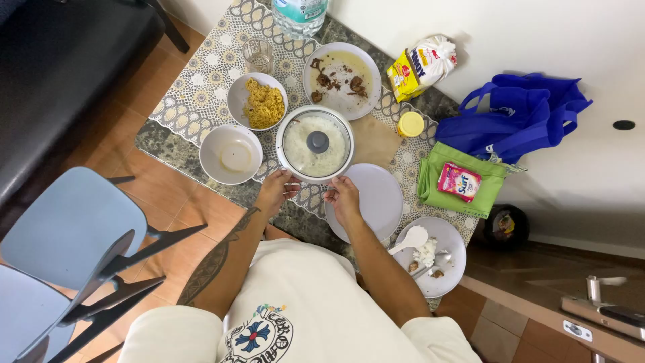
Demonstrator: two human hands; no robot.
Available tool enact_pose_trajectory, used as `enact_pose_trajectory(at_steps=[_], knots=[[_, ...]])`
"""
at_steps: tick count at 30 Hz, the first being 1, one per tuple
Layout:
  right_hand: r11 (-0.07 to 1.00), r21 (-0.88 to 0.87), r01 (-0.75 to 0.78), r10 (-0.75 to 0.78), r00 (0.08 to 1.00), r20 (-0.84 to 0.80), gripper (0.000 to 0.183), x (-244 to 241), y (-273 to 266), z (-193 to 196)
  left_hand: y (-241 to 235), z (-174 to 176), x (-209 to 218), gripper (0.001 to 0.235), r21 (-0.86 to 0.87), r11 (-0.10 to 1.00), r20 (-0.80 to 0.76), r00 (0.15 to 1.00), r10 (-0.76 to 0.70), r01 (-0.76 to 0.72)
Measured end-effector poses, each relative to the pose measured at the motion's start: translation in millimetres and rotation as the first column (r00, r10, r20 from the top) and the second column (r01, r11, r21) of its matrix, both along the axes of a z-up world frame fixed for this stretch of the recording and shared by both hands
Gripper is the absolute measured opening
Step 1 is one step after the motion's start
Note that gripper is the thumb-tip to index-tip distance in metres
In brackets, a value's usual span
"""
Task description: The person clears a dining table by picking up dirty dishes, including plates with food remnants, bowls, and a glass, and carrying them to the kitchen sink. They place the items into the sink basin to be washed.
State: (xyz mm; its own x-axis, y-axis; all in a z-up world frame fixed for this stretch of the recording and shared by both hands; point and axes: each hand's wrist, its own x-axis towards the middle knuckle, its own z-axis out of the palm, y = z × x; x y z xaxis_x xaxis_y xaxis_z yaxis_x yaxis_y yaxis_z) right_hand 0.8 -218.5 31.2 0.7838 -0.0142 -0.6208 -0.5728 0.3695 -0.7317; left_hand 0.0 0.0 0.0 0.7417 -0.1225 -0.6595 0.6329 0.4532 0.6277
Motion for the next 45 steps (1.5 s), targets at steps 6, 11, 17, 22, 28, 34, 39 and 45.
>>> enact_pose_trajectory(at_steps=[6, 11, 17, 22, 28, 34, 39, 45], knots=[[1.000, 0.015, -0.003, 0.003, 1.000, 0.012, 0.013, -0.9, 0.4, 3.8, 0.2, -0.8, 0.0, 0.019, -0.002, 1.000, -0.013, 1.000, -0.004, 0.004], [1.000, 0.012, 0.008, -0.008, 1.000, 0.004, 0.012, -0.7, 1.1, 5.1, 0.3, 1.1, -0.3, 0.019, -0.004, 1.000, -0.014, 1.000, -0.004, 0.004], [1.000, 0.006, 0.009, -0.009, 1.000, -0.004, 0.013, -0.5, 1.0, 2.2, 0.7, 3.1, -0.7, 0.020, -0.020, 1.000, -0.010, 1.000, -0.002, 0.001], [1.000, 0.009, 0.016, -0.016, 1.000, -0.001, 0.014, -1.9, 0.3, -0.5, 0.5, -2.4, -0.3, 0.021, -0.030, 1.000, 0.004, 1.000, -0.009, 0.009], [1.000, 0.002, 0.029, -0.029, 0.999, -0.018, 0.016, -3.7, 2.8, 5.8, 0.7, -3.3, 0.3, 0.022, -0.026, 1.000, -0.008, 1.000, -0.018, 0.018], [0.998, -0.019, 0.052, -0.054, 0.993, -0.108, 0.014, -25.8, -6.4, -0.8, -0.6, -1.4, -5.1, 0.025, -0.049, 0.998, -0.035, 0.999, -0.031, 0.030], [0.947, 0.053, 0.317, -0.305, 0.938, -0.165, 0.019, -77.4, -38.2, -34.9, 1.5, -3.2, -6.2, 0.026, -0.083, 0.995, -0.050, 0.997, -0.060, 0.055], [0.955, 0.039, 0.294, -0.287, 0.948, -0.137, 0.021, -106.0, -46.4, -46.3, 6.6, 4.7, -5.0, 0.024, -0.103, 0.991, -0.050, 0.995, -0.087, 0.082]])
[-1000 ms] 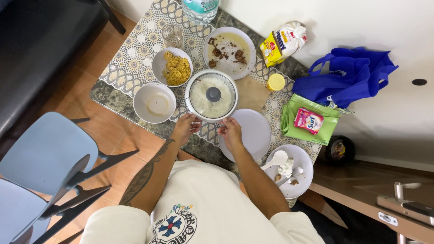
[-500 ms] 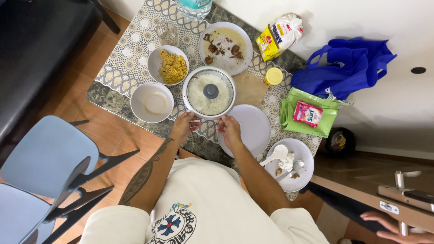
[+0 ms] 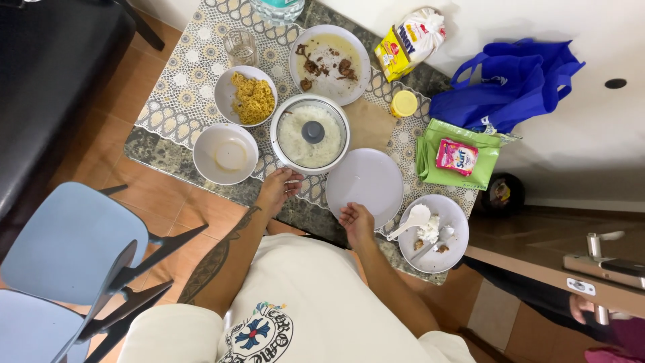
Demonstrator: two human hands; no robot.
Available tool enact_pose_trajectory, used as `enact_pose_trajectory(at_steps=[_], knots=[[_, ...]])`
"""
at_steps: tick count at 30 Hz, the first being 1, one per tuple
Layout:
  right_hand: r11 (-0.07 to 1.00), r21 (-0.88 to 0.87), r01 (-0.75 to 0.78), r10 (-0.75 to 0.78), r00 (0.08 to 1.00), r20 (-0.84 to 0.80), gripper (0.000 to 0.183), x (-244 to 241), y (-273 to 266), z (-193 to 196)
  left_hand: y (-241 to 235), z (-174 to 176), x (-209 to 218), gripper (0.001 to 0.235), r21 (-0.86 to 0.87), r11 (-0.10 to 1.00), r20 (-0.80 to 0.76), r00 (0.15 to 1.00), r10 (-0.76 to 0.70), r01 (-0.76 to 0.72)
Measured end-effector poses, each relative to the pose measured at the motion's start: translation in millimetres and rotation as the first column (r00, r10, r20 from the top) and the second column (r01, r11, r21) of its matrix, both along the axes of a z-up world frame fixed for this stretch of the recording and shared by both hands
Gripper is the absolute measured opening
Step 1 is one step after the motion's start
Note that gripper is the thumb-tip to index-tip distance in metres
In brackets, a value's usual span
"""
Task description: The person clears a dining table by picking up dirty dishes, including plates with food remnants, bowls, and a glass, and carrying them to the kitchen sink. They place the items into the sink basin to be washed.
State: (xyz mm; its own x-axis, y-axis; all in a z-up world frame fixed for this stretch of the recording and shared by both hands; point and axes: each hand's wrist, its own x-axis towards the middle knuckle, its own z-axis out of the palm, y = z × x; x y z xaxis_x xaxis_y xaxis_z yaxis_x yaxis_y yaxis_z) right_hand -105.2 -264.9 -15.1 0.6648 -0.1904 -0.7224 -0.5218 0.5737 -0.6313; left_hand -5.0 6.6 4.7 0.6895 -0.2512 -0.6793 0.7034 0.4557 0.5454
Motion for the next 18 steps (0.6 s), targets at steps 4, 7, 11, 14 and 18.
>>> enact_pose_trajectory(at_steps=[4, 7, 11, 14, 18], knots=[[0.987, 0.097, -0.132, 0.128, 0.991, 0.040, 0.025, 31.8, 41.1, 23.9, 11.2, -22.9, -10.2, 0.018, -0.024, 0.997, 0.020, 0.998, 0.067, -0.066], [0.876, 0.132, -0.464, 0.465, 0.885, 0.028, 0.034, 58.7, 88.5, 43.3, 30.3, -27.1, -31.3, 0.024, 0.097, 0.990, 0.016, 0.995, 0.098, -0.099], [0.778, 0.059, -0.626, 0.624, 0.780, 0.045, 0.039, 90.8, 156.7, 19.3, 75.3, -53.3, -60.8, 0.025, 0.279, 0.883, -0.010, 0.918, 0.395, -0.377], [0.769, 0.020, -0.639, 0.638, 0.769, 0.038, 0.038, 112.0, 188.1, 5.4, 108.3, -69.5, -63.2, 0.028, 0.293, 0.761, 0.078, 0.808, 0.583, -0.578], [0.759, -0.022, -0.650, 0.650, 0.760, 0.002, 0.038, 128.5, 219.3, -0.1, 139.3, -23.7, -41.2, 0.041, 0.228, 0.797, 0.180, 0.828, 0.530, -0.560]])
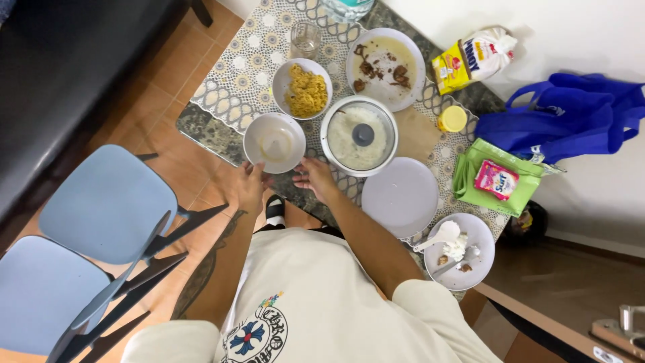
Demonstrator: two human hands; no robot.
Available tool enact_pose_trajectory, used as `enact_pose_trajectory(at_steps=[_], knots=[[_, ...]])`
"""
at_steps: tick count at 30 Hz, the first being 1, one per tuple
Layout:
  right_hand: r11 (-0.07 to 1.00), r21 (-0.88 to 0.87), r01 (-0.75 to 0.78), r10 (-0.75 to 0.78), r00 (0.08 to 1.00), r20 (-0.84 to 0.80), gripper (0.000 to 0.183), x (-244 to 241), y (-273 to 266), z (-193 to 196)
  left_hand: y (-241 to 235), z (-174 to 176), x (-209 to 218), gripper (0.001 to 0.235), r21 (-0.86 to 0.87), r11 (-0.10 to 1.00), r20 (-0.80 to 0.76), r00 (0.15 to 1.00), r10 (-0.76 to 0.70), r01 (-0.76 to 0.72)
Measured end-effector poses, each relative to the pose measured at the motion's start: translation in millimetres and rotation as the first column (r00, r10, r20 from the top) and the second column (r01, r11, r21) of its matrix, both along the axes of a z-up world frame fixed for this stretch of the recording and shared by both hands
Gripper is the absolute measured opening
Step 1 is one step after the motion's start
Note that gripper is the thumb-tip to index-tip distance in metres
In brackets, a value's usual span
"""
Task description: The person clears a dining table by picking up dirty dishes, including plates with food remnants, bowls, and a glass, and carrying them to the kitchen sink. They place the items into the sink basin to be washed.
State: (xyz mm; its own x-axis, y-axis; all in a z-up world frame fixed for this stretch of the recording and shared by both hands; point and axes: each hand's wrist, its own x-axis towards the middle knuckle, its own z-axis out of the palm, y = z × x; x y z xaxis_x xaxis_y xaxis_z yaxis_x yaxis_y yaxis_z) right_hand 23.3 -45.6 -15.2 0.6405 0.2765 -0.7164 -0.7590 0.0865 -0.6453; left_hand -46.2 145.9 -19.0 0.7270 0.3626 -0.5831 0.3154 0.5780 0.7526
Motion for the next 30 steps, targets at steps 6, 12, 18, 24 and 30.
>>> enact_pose_trajectory(at_steps=[6, 12, 18, 24, 30], knots=[[0.997, -0.081, -0.005, 0.008, 0.999, 0.036, 0.039, -0.2, 24.6, 9.8, 24.4, -9.9, 18.7, 0.055, -0.098, 0.992, -0.109, 0.990, -0.087, 0.076], [0.995, -0.085, 0.048, -0.042, 0.996, 0.073, 0.037, -3.5, 33.0, 6.2, 34.2, -0.5, 16.8, 0.054, -0.120, 0.986, -0.033, 0.992, -0.124, 0.119], [0.997, -0.072, 0.025, -0.019, 0.996, 0.085, 0.033, -4.4, 42.0, 0.3, 40.1, 2.9, 18.1, 0.049, -0.112, 0.986, -0.028, 0.992, -0.123, 0.120], [0.998, -0.070, -0.012, 0.016, 0.999, 0.052, 0.036, -10.4, 43.1, 19.0, 48.9, 18.6, 14.2, 0.049, -0.123, 0.979, -0.017, 0.986, -0.164, 0.161], [0.995, 0.095, -0.011, 0.014, 0.999, -0.028, 0.047, -45.1, 6.1, 35.9, 43.9, 28.5, -3.9, 0.045, -0.184, 0.948, -0.003, 0.965, -0.263, 0.258]])
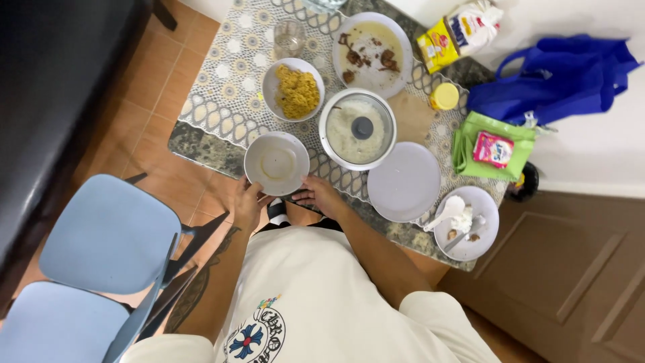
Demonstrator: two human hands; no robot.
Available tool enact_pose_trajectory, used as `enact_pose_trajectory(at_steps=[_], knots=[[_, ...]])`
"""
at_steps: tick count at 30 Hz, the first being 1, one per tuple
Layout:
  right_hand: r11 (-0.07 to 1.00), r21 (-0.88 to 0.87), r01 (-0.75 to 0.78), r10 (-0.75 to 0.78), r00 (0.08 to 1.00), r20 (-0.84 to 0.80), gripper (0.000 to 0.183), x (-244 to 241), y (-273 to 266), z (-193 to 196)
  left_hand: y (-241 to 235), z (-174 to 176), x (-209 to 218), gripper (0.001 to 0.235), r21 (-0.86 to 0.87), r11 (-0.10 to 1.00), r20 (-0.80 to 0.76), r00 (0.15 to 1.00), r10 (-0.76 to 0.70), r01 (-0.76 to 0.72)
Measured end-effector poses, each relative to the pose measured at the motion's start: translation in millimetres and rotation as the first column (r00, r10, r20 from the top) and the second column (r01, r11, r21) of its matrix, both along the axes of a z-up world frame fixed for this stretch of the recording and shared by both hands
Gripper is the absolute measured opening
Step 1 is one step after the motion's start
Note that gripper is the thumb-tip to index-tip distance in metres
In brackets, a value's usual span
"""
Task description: The person clears a dining table by picking up dirty dishes, including plates with food remnants, bowls, and a glass, and carrying them to the kitchen sink. They place the items into the sink basin to be washed.
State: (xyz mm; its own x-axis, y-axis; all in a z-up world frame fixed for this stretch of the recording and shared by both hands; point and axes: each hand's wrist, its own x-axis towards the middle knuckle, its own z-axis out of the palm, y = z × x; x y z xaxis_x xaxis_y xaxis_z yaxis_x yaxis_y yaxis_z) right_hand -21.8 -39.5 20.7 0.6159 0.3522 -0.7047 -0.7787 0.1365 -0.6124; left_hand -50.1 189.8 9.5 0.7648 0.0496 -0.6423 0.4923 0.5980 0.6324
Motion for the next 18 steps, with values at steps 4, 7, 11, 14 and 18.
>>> enact_pose_trajectory(at_steps=[4, 7, 11, 14, 18], knots=[[0.994, 0.091, 0.058, -0.058, 0.998, -0.009, 0.048, -39.4, -39.8, -1.5, -21.4, 0.4, -14.2, 0.051, 0.016, 0.986, -0.007, 0.986, -0.168, 0.168], [0.980, 0.135, 0.149, -0.144, 0.988, -0.046, 0.049, -71.7, -68.0, 4.7, -43.9, 9.3, -13.8, 0.053, -0.010, 0.948, -0.048, 0.947, -0.319, 0.318], [0.916, 0.208, 0.343, -0.340, 0.939, -0.050, 0.057, -127.9, -112.3, -5.3, -80.5, -2.1, -22.2, 0.046, -0.079, 0.864, -0.021, 0.865, -0.501, 0.498], [0.844, 0.216, 0.492, -0.498, 0.867, -0.027, 0.063, -158.6, -137.1, -5.4, -106.2, -1.9, -28.5, 0.046, -0.065, 0.809, -0.016, 0.810, -0.586, 0.584], [0.685, 0.022, 0.729, -0.729, 0.685, 0.005, 0.060, -194.6, -185.1, -45.4, -139.1, 11.4, -35.4, 0.046, -0.084, 0.783, -0.030, 0.784, -0.620, 0.616]])
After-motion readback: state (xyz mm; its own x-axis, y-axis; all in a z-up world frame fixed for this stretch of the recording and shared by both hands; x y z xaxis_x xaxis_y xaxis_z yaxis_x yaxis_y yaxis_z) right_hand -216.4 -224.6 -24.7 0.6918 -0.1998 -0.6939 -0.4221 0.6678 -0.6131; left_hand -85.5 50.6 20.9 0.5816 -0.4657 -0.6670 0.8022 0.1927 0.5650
